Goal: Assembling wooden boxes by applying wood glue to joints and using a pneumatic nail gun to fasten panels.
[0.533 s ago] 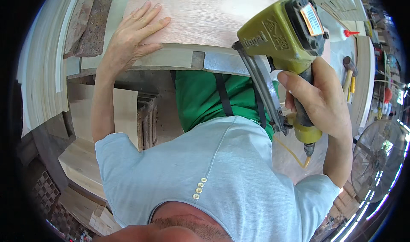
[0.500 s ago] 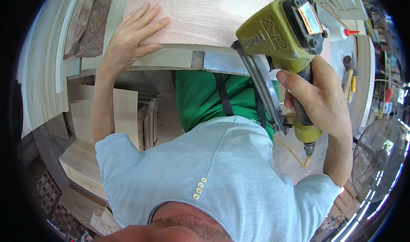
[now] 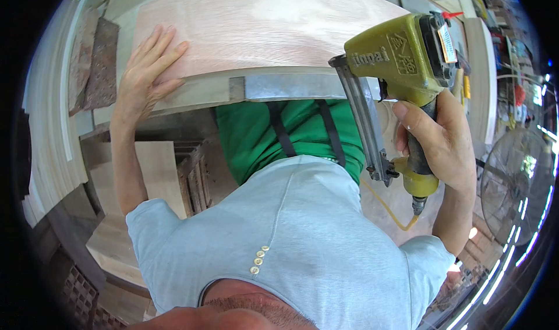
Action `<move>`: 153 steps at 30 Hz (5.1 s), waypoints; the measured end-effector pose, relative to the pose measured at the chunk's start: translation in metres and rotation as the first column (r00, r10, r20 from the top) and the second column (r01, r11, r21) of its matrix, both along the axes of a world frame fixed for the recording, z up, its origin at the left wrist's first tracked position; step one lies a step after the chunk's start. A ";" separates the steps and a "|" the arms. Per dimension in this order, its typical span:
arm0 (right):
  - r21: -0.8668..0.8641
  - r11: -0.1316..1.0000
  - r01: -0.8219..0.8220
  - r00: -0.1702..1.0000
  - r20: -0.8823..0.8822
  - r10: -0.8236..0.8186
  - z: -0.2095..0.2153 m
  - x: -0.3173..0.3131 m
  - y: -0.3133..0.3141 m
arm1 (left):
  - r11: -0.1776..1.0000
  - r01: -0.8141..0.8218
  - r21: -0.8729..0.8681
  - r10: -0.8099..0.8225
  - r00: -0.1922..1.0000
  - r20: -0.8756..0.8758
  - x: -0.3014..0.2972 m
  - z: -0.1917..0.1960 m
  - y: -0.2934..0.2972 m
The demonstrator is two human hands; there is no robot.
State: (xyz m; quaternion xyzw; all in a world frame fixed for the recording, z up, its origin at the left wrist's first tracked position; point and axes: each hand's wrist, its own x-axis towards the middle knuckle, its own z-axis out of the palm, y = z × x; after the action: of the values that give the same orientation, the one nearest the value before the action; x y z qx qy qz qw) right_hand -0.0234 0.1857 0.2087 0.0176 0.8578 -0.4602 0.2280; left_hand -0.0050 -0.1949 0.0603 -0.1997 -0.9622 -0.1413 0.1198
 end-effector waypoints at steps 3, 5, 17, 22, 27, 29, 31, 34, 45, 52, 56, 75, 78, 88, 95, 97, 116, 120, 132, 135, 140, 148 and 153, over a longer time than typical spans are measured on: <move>0.012 0.998 0.061 0.998 -0.016 -0.061 -0.004 -0.001 0.016 | 1.000 -0.015 -0.003 0.015 1.000 0.026 0.000 0.003 0.002; 0.032 0.997 0.077 0.997 0.001 -0.077 -0.008 -0.003 0.022 | 1.000 -0.018 -0.014 0.019 0.999 0.038 0.000 0.004 0.004; 0.080 0.997 0.009 1.000 0.001 -0.010 -0.014 -0.007 0.031 | 0.996 -0.082 0.023 0.079 0.991 0.107 0.001 0.007 0.011; 0.036 0.995 0.090 0.996 -0.018 -0.090 0.000 -0.001 0.055 | 0.997 -0.078 0.004 0.077 0.990 0.117 0.001 0.011 0.013; 0.073 0.956 0.285 0.954 -0.118 -0.275 0.007 0.001 0.088 | 0.994 -0.097 0.050 0.087 0.981 0.171 0.001 0.010 0.015; 0.070 0.958 0.277 0.957 -0.110 -0.269 0.002 -0.002 0.097 | 0.994 -0.106 0.022 0.101 0.981 0.167 0.000 0.009 0.015; 0.058 0.962 0.268 0.961 -0.085 -0.263 -0.004 -0.004 0.102 | 0.995 -0.096 -0.008 0.096 0.983 0.157 -0.001 0.008 0.014; 0.027 0.969 0.245 0.968 -0.068 -0.242 -0.010 -0.007 0.103 | 0.995 -0.097 -0.028 0.100 0.983 0.152 0.000 0.007 0.014; 0.016 0.983 0.185 0.982 -0.050 -0.184 -0.016 -0.011 0.097 | 0.996 -0.094 -0.003 0.092 0.978 0.188 -0.002 0.008 0.015; -0.010 0.972 0.236 0.970 -0.061 -0.236 -0.012 -0.006 0.111 | 0.990 -0.142 0.022 0.136 0.973 0.186 0.003 0.017 0.022; -0.064 0.938 0.340 0.933 -0.102 -0.345 -0.012 -0.002 0.139 | 0.982 -0.189 0.026 0.178 0.957 0.228 0.011 0.024 0.028; -0.117 0.912 0.393 0.911 -0.087 -0.403 -0.063 -0.041 0.224 | 0.858 -0.512 0.053 0.499 0.853 0.152 0.009 0.037 0.094; -0.111 0.924 0.367 0.926 -0.049 -0.374 -0.068 -0.042 0.223 | 0.851 -0.525 0.011 0.516 0.840 0.169 0.006 0.038 0.072; 0.177 0.926 0.333 0.909 -0.323 -0.265 -0.065 -0.088 0.253 | 0.703 -0.686 0.186 0.630 0.722 0.285 -0.025 0.030 0.006; 0.699 0.620 0.356 0.691 -0.644 0.329 -0.115 -0.137 0.248 | 0.445 -0.782 0.436 0.602 0.622 0.501 0.010 0.009 0.007; 0.813 0.506 0.288 0.901 -0.409 0.144 -0.132 -0.141 0.240 | 0.426 -0.755 0.498 0.543 0.654 0.526 0.011 0.008 0.009; 0.132 0.960 0.248 0.824 -0.550 -0.137 -0.139 -0.148 0.200 | -0.198 -0.540 0.818 0.723 0.483 0.494 0.048 -0.057 0.085; -0.295 0.939 0.178 0.937 -0.242 -0.253 -0.147 -0.192 0.166 | -0.151 -0.466 0.872 0.538 0.701 0.468 0.070 -0.059 0.147; -0.218 0.966 0.140 0.979 -0.116 -0.168 -0.157 -0.155 0.181 | -0.281 -0.556 0.782 -0.120 0.829 0.547 0.069 -0.054 0.248; -0.283 0.945 0.161 0.978 -0.085 -0.192 -0.157 -0.124 0.187 | -0.351 -0.597 0.721 -0.218 0.801 0.557 0.077 -0.054 0.259; -0.470 0.869 0.155 0.981 -0.034 -0.193 -0.152 -0.090 0.188 | -0.554 -0.463 0.692 -0.215 0.882 0.418 0.065 -0.051 0.273; -0.553 0.832 0.041 0.990 -0.092 -0.110 -0.138 -0.060 0.184 | -0.536 -0.479 0.695 -0.043 0.838 0.544 0.062 -0.023 0.275; -0.641 0.766 -0.051 0.980 -0.182 -0.087 -0.137 -0.068 0.165 | -0.328 -0.258 0.908 0.272 0.895 0.353 0.048 -0.013 0.233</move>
State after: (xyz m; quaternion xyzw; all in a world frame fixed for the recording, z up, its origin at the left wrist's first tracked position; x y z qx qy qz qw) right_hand -0.0912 0.3512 0.0722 -0.0998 0.6667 -0.7274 0.1284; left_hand 0.0428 0.0384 0.0470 0.1975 -0.4922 -0.8063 0.2620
